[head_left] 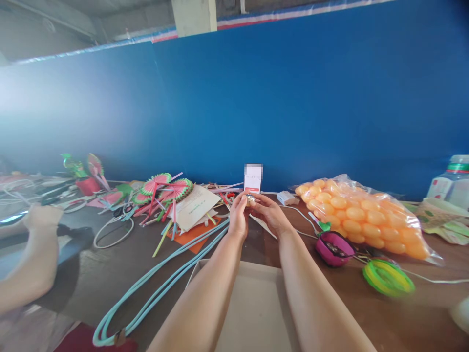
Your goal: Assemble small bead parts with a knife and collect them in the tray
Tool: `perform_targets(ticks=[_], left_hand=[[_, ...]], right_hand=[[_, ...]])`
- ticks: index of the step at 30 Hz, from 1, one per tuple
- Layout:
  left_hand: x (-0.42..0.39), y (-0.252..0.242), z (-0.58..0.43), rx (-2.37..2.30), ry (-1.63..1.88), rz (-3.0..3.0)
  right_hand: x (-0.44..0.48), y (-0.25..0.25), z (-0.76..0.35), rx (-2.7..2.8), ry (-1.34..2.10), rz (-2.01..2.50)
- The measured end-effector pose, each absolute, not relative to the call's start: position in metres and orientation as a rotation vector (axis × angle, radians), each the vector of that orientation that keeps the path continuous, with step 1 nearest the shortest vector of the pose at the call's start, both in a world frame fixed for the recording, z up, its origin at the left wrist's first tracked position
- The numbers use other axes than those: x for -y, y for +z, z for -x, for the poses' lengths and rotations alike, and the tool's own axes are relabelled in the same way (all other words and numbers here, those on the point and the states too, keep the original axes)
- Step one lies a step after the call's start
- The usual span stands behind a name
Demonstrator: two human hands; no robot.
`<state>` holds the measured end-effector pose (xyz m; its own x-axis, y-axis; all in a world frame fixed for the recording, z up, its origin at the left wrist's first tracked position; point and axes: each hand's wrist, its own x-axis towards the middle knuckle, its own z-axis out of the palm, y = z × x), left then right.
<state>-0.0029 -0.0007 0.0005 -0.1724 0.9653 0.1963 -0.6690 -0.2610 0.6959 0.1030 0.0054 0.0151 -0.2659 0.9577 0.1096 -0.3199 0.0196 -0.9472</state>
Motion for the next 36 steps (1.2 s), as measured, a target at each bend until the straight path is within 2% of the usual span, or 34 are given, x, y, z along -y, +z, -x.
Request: perform_targets(ticks=[36], left_hand=[[-0.012,-0.015,-0.001,-0.740,1.677,-0.683]], right_hand=[[-0.011,0.007,-0.095,1.194,1.417,1.001]])
